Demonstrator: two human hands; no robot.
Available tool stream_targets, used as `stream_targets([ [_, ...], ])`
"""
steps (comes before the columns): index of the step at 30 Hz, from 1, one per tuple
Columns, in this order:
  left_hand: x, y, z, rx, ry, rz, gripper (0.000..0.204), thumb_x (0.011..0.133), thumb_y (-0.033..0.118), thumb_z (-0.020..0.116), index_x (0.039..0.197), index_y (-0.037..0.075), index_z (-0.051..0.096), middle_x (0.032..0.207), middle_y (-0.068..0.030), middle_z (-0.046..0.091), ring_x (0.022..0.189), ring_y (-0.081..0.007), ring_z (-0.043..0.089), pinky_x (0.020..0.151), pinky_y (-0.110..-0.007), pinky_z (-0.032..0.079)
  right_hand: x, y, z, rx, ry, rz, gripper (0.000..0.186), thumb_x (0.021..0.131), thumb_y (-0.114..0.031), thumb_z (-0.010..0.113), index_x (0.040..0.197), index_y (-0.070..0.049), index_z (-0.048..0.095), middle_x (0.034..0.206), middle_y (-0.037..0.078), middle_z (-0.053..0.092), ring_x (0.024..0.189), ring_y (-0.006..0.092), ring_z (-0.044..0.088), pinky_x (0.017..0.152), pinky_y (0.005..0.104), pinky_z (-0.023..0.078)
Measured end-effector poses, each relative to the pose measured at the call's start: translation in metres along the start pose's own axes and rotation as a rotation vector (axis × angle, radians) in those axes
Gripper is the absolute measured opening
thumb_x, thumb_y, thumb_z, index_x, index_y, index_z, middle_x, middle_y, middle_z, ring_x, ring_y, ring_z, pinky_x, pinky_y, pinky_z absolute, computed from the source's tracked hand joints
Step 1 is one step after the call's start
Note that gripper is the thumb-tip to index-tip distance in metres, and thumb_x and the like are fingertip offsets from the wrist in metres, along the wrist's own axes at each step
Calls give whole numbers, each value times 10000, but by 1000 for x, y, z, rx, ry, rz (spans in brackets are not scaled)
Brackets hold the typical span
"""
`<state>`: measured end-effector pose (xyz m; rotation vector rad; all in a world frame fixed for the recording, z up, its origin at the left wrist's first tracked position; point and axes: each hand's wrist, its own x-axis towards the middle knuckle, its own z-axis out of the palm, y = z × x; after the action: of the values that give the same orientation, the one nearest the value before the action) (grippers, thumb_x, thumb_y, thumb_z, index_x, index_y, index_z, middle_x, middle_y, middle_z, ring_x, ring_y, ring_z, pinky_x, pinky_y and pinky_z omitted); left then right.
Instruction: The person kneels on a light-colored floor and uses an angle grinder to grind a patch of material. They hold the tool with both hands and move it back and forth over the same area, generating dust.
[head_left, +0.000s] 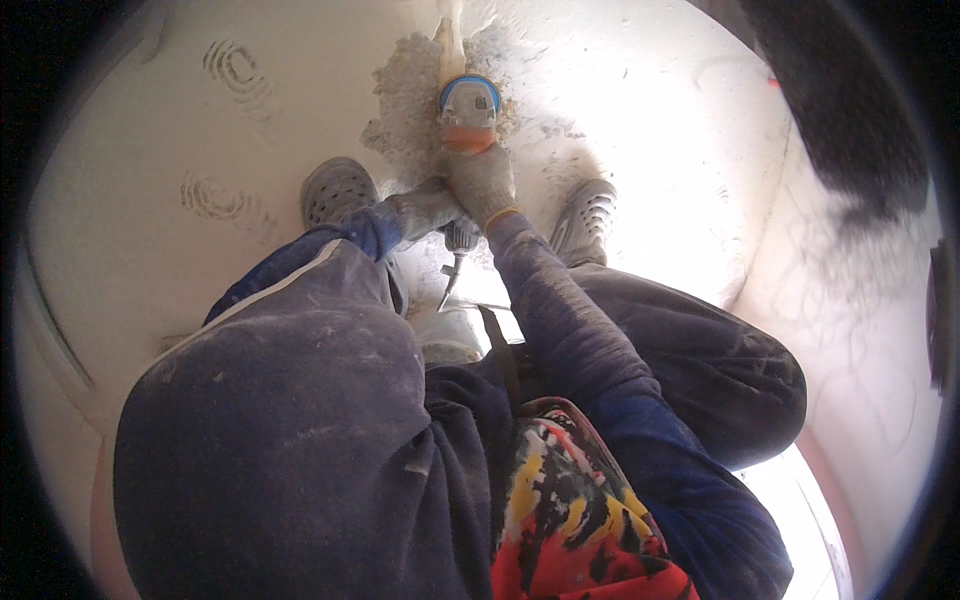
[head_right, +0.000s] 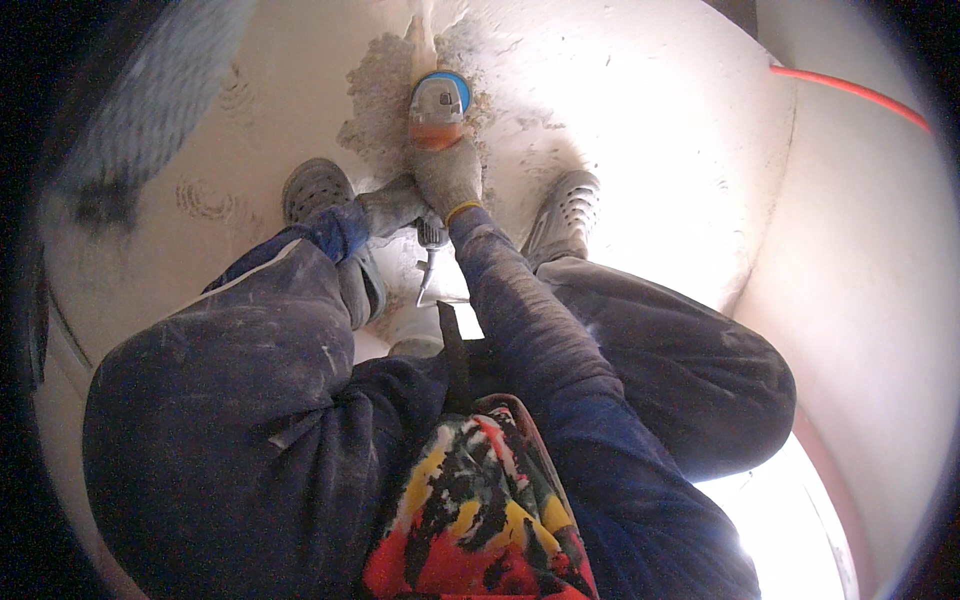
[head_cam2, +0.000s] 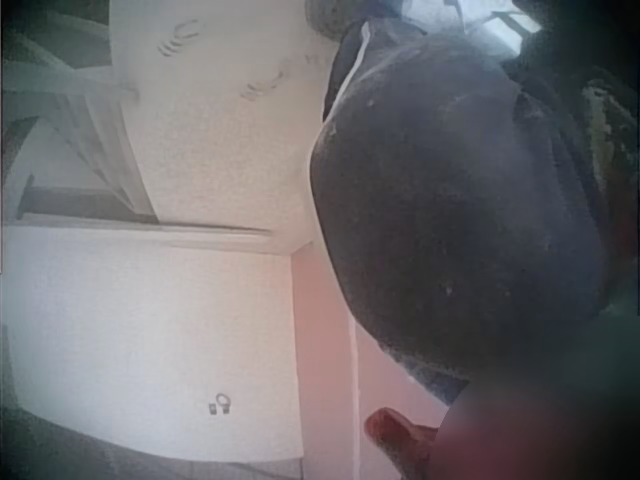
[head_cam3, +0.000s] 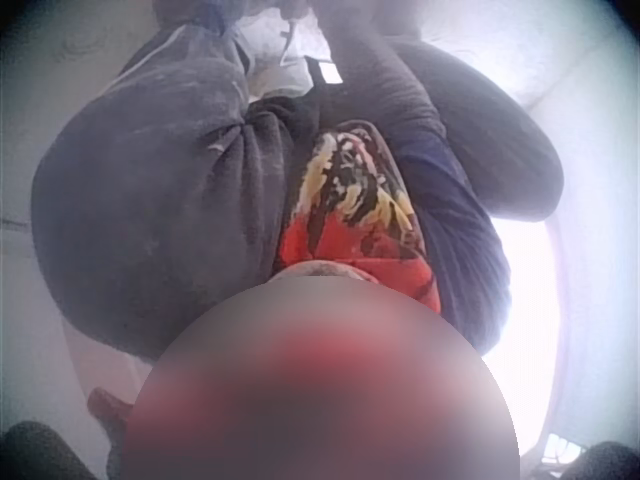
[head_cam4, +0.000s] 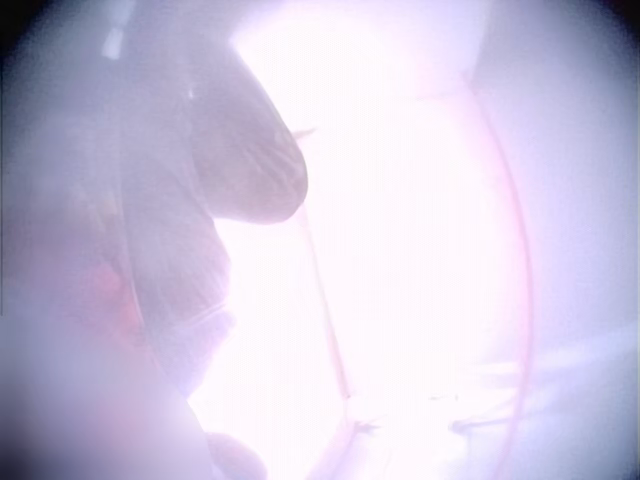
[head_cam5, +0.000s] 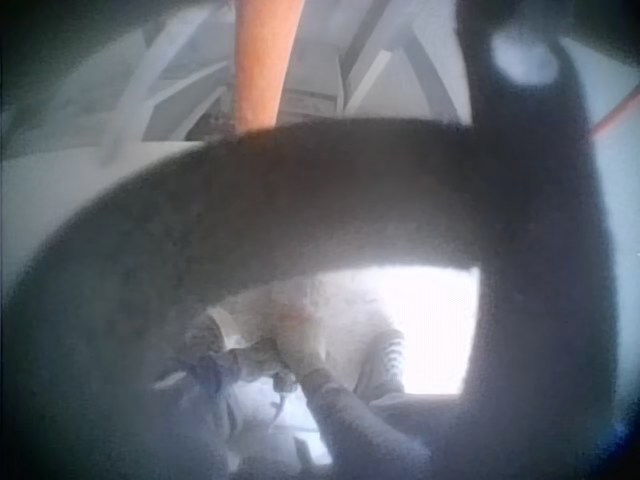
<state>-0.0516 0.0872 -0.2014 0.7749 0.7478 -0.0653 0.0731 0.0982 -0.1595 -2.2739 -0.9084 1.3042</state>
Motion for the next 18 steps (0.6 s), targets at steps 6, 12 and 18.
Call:
stream_targets([
  [6, -7, 4, 5, -11, 36, -16, 374, 781, 193, 743, 1085, 13, 621, 930, -89, 679, 837, -184, 653, 717, -341, 538, -14, -7, -3, 67, -7, 94, 436, 719, -262, 760, 1035, 25, 671, 935, 177, 710, 859, 282, 704, 734, 380, 543],
  [12, -11, 7, 6, -41, 50, -13, 345, 784, 188, 744, 1061, 17, 631, 909, -88, 679, 813, -182, 653, 699, -342, 540, -4, 2, 0, -123, 10, -103, 410, 729, -265, 761, 1017, 13, 671, 903, 169, 710, 822, 280, 703, 705, 381, 541],
  [18, -12, 9, 8, -74, 89, -6, 316, 788, 183, 746, 1037, 21, 641, 889, -87, 679, 789, -180, 653, 680, -343, 542, -8, 0, 2, -37, -24, 53, 436, 731, -280, 768, 1014, 34, 659, 897, 184, 708, 844, 289, 705, 717, 388, 540],
])
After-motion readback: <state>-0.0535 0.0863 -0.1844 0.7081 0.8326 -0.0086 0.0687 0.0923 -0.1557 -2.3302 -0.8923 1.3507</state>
